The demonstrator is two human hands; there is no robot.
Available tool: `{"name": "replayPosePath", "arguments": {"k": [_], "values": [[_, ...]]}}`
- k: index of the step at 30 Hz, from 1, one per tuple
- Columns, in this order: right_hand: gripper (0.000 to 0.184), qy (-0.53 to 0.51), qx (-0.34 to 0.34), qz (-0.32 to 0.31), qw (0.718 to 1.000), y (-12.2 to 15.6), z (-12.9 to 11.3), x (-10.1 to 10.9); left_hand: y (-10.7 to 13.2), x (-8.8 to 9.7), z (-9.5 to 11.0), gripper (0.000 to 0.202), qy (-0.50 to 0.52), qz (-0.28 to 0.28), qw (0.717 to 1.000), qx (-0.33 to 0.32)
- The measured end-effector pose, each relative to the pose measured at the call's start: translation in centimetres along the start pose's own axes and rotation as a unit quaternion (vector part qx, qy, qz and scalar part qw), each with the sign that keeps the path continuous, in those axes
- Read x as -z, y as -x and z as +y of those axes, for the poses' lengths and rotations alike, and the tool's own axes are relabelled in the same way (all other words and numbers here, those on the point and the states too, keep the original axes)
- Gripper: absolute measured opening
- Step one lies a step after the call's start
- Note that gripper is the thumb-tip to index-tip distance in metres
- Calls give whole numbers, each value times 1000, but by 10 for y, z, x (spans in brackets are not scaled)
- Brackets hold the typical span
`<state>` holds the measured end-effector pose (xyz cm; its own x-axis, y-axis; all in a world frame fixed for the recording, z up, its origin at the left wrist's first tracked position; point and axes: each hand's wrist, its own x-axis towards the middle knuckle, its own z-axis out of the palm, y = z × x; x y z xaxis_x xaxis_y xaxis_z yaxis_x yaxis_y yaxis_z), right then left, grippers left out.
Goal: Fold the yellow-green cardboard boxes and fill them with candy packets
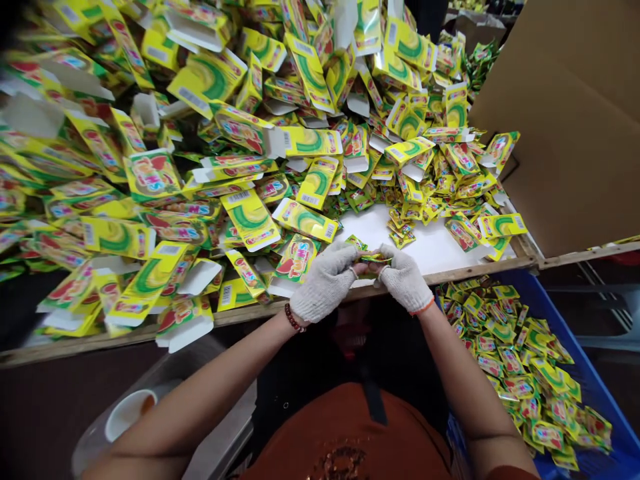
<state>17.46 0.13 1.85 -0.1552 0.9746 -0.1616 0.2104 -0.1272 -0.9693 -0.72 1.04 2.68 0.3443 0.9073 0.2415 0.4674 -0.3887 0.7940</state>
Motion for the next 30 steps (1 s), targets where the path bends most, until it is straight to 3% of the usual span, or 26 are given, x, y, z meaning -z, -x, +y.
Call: {"name": "replayPosePath", "arguments": {"k": [2, 5, 7, 9, 13, 17, 20, 23, 27, 30], "values": [[31, -18, -21, 46, 999, -1, 3, 0, -9, 18, -1, 24, -159, -17, 987, -29], [35, -54, -9, 114, 992, -6, 11, 3, -31, 43, -4, 35, -381, -81, 920, -35], [38, -77, 7, 130, 989, -9, 17, 6, -46, 50, -4, 33, -462, -131, 877, -17], [41, -80, 20, 126, 989, -11, 22, 8, -58, 49, -2, 26, -495, -162, 853, -7], [39, -56, 26, 119, 991, -11, 25, 10, -67, 45, 8, 25, -505, -122, 854, 5], [35, -52, 38, 129, 990, -11, 25, 10, -61, 58, 14, 33, -519, -73, 852, -6], [33, -51, 46, 128, 989, -10, 24, 10, -55, 65, 6, 39, -545, -62, 836, -10], [32, -43, 48, 125, 990, -9, 22, 9, -52, 62, -11, 33, -562, -71, 824, 12], [35, -39, 44, 130, 990, -10, 24, 8, -60, 62, -24, 33, -536, -50, 842, 44], [36, -48, 41, 125, 990, -10, 28, 10, -61, 76, -10, 32, -490, -8, 870, 54]]}}
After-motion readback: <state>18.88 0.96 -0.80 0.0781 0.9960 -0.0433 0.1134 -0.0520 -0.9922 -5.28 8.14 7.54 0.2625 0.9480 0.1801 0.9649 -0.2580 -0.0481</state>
